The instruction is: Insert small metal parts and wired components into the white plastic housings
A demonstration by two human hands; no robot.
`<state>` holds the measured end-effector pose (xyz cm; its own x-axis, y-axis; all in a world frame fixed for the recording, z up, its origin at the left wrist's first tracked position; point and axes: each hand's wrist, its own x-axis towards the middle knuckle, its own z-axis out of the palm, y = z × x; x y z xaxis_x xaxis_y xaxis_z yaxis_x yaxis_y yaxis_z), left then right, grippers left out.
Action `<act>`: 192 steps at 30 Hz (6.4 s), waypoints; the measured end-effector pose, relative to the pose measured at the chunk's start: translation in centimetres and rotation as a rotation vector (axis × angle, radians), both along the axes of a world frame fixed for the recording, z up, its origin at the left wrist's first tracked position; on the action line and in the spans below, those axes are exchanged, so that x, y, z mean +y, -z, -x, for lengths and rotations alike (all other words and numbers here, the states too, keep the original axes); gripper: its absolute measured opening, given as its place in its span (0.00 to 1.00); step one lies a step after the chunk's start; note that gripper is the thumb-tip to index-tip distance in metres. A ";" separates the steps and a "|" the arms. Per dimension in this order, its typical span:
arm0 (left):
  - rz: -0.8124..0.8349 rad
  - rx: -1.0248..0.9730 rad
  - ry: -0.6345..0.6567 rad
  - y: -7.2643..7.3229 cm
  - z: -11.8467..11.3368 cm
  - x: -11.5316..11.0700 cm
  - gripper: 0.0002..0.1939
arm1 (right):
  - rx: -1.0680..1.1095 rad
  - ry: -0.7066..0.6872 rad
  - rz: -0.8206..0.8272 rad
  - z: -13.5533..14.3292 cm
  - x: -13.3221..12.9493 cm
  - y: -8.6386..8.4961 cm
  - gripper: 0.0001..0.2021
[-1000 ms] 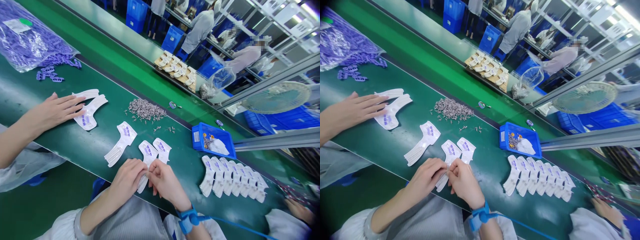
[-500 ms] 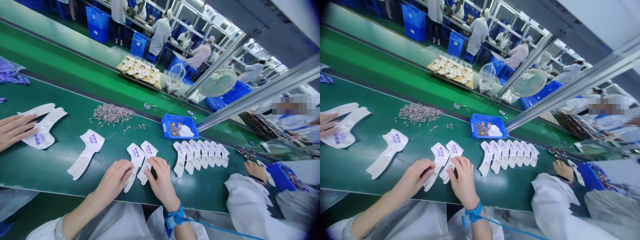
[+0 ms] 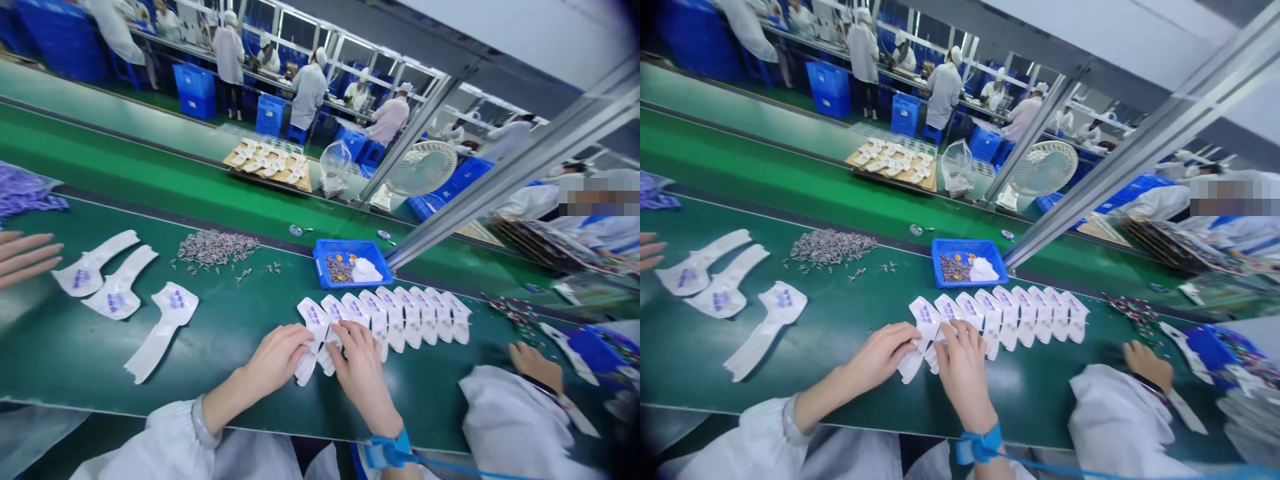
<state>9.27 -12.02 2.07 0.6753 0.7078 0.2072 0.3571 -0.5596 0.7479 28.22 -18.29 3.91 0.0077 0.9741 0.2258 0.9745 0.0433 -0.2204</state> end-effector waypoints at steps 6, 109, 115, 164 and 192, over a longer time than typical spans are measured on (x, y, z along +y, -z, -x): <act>-0.138 -0.034 -0.348 -0.8 9.9 2.5 0.11 | 0.081 -0.342 0.085 4.7 6.4 -3.4 0.15; -0.251 0.347 -0.227 -0.5 13.1 15.6 0.12 | -0.043 -0.325 0.255 11.3 25.6 -0.3 0.10; -0.117 0.070 -0.306 -2.6 15.0 15.5 0.12 | -0.144 -0.348 0.310 12.7 26.1 -0.1 0.11; 0.040 0.289 -0.406 -1.1 8.7 -1.1 0.09 | 1.133 -0.048 0.381 10.5 1.2 1.1 0.03; -0.078 0.257 -0.386 -0.7 8.4 -1.0 0.09 | 1.105 -0.086 0.471 9.5 3.0 1.0 0.09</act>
